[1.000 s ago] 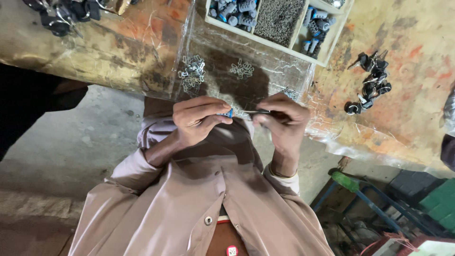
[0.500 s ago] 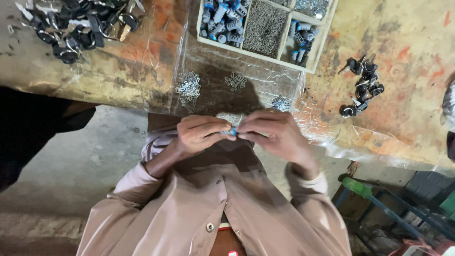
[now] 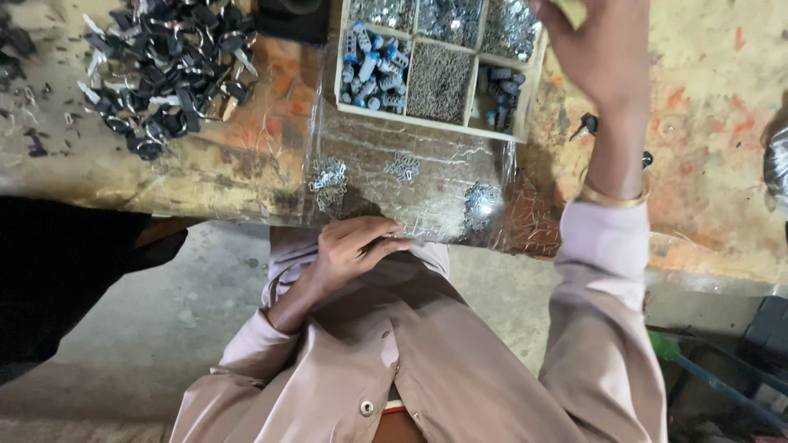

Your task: The person sits at a workbench and assembles small lock cylinders by hand. They pick tiny pins and springs from a compartment tray, insert them into a cylinder body held in the other hand, and place finished cylinders into the tray, repeating the cycle.

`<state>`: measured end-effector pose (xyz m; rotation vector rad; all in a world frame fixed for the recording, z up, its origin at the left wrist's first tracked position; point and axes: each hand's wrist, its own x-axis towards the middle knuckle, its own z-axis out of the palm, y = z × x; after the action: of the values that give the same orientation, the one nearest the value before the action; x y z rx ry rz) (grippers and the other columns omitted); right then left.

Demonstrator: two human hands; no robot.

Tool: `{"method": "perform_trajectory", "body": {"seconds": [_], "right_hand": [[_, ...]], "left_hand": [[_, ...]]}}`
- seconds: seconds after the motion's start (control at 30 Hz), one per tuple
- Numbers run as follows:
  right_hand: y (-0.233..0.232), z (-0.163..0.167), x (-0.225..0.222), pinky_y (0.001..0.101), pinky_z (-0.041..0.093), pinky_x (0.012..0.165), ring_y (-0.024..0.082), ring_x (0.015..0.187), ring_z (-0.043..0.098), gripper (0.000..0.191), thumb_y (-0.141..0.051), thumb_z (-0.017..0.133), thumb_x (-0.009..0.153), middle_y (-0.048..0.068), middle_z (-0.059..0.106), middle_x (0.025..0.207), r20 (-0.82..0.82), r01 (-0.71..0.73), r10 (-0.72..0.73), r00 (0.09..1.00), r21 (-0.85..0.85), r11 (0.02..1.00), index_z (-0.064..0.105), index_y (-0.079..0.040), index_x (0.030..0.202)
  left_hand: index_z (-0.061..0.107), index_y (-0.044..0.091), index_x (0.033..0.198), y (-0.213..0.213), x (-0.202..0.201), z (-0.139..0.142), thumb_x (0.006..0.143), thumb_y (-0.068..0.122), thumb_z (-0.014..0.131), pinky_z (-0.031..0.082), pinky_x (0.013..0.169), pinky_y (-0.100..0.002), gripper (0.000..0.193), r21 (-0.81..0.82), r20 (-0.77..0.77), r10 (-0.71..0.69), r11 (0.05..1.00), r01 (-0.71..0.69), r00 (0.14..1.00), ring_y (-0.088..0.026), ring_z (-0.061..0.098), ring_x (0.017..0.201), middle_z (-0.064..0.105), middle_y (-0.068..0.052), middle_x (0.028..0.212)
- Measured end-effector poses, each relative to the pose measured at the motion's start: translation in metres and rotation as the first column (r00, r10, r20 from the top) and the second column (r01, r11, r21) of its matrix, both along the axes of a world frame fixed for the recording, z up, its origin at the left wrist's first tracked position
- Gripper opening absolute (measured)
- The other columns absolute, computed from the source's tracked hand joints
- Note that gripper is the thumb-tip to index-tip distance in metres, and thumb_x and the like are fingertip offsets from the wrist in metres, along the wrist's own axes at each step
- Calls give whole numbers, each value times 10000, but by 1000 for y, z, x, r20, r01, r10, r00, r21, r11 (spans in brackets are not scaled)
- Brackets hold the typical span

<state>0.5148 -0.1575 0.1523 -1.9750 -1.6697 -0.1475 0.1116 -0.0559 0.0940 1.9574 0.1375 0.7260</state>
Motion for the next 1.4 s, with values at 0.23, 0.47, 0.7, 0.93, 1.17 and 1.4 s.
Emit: {"method": "perform_trajectory", "body": {"seconds": [0.23,0.47,0.7,0.93,1.17,1.4], "right_hand": [[-82,51,-62,394,558,764,284,801,735,362,-211,837,853,115,776,1137,-28,317,-420,907,-609,727,795,-161,1210],[-160,16,-114,363,572,798,255,901,748,207,-130,773,956,110,770,1167,-123,502,-686,718,-591,632,783,-103,1161],[-164,11,-135,349,550,753,261,961,700,295,-32,676,1031,176,698,1239,-212,639,-727,653,-361,679,709,-43,1324],[-172,11,-127,400,513,747,302,825,656,250,-38,736,971,175,673,1093,-116,595,-691,714,-419,686,738,-31,1221],[-147,16,-133,296,525,622,175,752,666,167,15,764,897,124,685,1057,-272,647,-675,686,-197,737,751,-30,1058],[-127,16,-127,165,402,622,-2,692,531,99,-28,779,941,-32,654,818,-719,594,-561,410,-256,762,690,-23,984]], "left_hand": [[710,15,1081,34,2,32,860,62,859,638,711,-296,271,-202,-86,-163,969,143,983,-186,776,841,763,-91,986],[723,52,1093,92,23,56,917,120,811,634,681,-290,208,49,-83,-190,980,194,978,-180,767,836,773,-90,1020],[756,100,1080,151,75,83,990,195,773,506,431,-275,132,423,-271,25,901,96,962,-142,710,653,791,-61,1030],[733,57,1102,110,145,70,778,23,751,551,467,-271,326,671,-259,-14,716,191,966,-196,721,775,731,-90,1026],[721,-4,846,73,206,42,748,-59,732,573,551,-378,113,661,-409,-198,609,439,891,-263,705,729,700,-194,921],[727,-53,796,70,253,19,718,-152,721,541,412,-309,126,633,-520,-281,507,585,807,-221,681,572,677,-183,714]]}}
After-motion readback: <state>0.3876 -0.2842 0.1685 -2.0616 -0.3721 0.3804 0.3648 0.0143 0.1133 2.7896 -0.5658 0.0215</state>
